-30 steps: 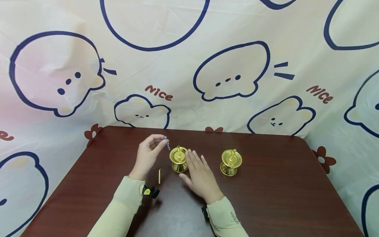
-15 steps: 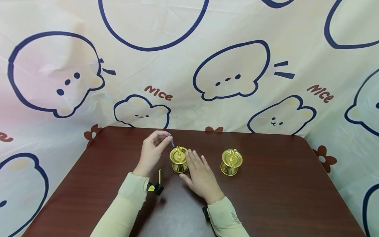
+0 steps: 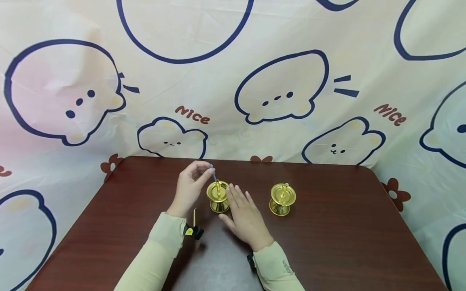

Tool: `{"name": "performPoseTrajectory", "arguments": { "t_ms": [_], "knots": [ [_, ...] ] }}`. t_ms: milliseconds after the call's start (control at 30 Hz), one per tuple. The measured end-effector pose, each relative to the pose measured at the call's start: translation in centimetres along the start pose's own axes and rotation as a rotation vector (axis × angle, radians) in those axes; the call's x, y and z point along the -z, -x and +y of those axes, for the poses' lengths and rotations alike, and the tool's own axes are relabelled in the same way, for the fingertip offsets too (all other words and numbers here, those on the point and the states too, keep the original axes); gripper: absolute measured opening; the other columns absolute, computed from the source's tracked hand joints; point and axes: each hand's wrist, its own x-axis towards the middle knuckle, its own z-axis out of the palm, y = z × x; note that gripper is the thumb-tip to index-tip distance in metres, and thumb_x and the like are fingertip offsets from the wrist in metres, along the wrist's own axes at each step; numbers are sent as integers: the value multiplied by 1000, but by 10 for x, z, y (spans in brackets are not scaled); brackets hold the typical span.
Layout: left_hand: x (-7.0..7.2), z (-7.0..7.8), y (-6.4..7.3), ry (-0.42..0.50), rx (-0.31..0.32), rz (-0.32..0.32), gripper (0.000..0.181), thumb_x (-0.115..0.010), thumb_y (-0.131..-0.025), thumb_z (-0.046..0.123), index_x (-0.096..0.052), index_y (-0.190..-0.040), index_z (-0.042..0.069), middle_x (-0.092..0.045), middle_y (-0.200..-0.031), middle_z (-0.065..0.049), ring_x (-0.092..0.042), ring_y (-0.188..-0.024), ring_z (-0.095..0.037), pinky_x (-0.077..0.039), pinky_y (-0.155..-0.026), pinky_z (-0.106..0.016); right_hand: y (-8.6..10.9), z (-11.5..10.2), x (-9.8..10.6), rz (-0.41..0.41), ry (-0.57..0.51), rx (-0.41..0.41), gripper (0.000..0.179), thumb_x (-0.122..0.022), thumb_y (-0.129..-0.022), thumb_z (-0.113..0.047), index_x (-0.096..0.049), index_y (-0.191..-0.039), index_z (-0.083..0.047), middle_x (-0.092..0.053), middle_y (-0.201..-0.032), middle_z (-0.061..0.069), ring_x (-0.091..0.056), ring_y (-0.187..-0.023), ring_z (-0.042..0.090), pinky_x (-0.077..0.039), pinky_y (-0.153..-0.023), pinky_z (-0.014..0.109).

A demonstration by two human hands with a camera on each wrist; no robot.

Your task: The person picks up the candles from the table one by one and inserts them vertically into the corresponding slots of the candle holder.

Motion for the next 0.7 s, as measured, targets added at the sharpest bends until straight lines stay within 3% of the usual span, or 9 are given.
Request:
{"name": "performPoseTrajectory", "arguments": {
  "t_ms": [700],
  "knots": [
    [-4,2,1,-85,-11,-38,21,-71,-98,21,-70,-113,7,-72,-108,-2,-70,-98,-17,-56,-92,-42,1,-2,0,-7,30,-11,77,-59,-101,-46,-30,-158,-4,-30,-164,13,-25,-152,28,-23,-121,51]
  ]
}}
